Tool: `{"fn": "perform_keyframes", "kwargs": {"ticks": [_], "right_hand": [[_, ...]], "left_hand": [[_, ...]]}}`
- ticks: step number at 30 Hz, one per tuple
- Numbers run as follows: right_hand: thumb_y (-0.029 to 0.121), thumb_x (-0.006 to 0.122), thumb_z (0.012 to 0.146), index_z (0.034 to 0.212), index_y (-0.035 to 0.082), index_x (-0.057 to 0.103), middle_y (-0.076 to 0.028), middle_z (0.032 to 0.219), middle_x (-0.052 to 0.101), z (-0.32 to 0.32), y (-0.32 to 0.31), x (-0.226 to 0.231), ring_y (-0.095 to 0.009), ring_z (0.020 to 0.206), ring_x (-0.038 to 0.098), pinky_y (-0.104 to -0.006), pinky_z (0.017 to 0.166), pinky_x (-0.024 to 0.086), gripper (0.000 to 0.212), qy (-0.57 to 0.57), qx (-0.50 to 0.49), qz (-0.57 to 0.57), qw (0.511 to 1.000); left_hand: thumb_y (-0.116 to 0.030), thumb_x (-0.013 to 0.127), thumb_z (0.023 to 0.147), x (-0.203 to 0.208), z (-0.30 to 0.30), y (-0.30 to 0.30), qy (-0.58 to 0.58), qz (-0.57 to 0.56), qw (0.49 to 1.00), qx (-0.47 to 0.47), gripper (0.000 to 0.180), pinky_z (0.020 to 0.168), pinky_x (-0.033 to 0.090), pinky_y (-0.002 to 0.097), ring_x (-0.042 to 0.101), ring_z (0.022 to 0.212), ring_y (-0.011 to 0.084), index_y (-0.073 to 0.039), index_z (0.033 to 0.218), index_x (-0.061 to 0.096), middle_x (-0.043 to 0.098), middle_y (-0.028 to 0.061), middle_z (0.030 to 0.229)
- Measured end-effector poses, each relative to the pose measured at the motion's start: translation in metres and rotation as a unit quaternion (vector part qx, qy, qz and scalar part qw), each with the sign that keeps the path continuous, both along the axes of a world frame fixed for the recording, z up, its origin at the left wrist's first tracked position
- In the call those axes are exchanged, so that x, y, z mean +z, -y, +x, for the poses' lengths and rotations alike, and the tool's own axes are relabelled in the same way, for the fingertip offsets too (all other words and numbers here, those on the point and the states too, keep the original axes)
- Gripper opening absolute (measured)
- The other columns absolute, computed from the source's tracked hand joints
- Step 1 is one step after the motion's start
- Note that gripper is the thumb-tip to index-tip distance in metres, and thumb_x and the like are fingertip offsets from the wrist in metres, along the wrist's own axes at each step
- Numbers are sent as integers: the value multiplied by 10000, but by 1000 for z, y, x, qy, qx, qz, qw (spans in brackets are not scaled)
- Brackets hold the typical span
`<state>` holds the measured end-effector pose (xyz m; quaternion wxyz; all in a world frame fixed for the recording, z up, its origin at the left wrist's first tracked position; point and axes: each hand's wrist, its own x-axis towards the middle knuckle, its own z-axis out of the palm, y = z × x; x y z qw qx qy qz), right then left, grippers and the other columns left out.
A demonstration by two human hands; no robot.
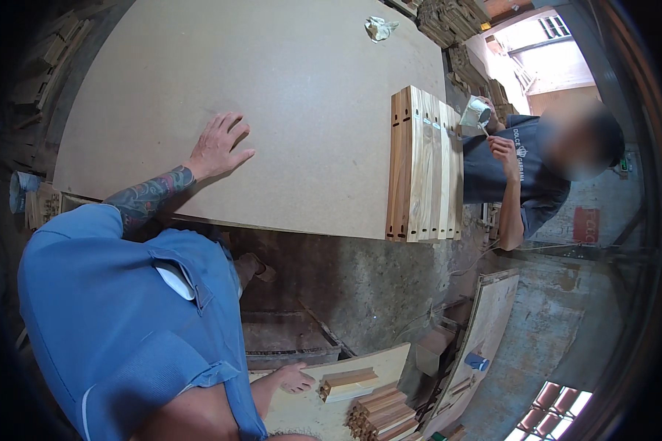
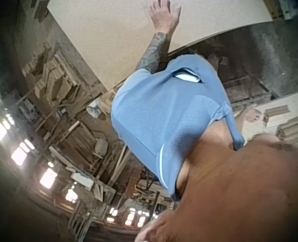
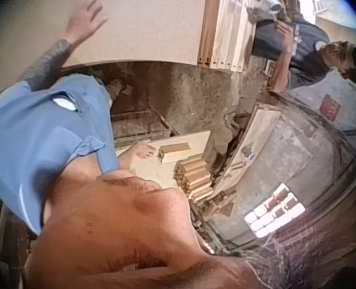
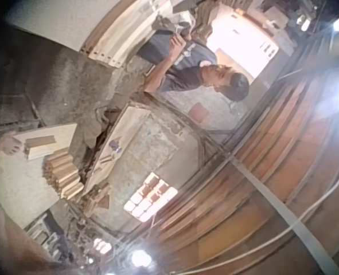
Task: Apply glue to wooden blocks and assemble them into a square frame.
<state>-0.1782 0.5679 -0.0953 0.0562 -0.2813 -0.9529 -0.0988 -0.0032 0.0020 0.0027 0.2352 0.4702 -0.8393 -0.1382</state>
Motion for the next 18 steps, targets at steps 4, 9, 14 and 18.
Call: {"fn": "perform_keyframes", "kwargs": {"ticks": [4, 9, 14, 18], "right_hand": [[510, 586, 811, 1432, 69, 368, -153, 1296, 471, -4, 4, -2, -336, 1233, 453, -471, 1032, 361, 792, -9, 14, -6, 1000], [507, 583, 815, 1444, 62, 353, -161, 1327, 460, -2, 2, -6, -351, 1236, 448, -483, 1026, 366, 804, -13, 9, -10, 1000], [505, 594, 814, 1461, 75, 338, -165, 1375, 443, -4, 1, -3, -356, 1250, 444, -488, 1029, 369, 818, 12, -6, -20, 1000], [517, 602, 808, 1454, 90, 359, -164, 1422, 422, -2, -1, -3, -357, 1273, 443, -488, 1040, 366, 812, -1, -4, -15, 1000]], "left_hand": [[-378, 689, 831, 2, 5, -1, 2, -6, 1000, 7, 443, 1073, 351, 499, 408, 1267, 383, -71, 1121, 558, 468, 179, 1307], [-374, 692, 829, 2, 1, 3, -2, -7, 1000, 2, 441, 1073, 350, 500, 407, 1265, 384, -70, 1118, 555, 469, 182, 1302], [-374, 690, 833, 4, 3, 1, -1, -2, 1000, 3, 440, 1078, 346, 501, 406, 1269, 386, -70, 1119, 553, 471, 183, 1303], [-379, 688, 837, 2, 4, -1, -3, -7, 1000, 1, 444, 1088, 334, 503, 410, 1269, 385, -71, 1126, 550, 473, 182, 1302]]}}
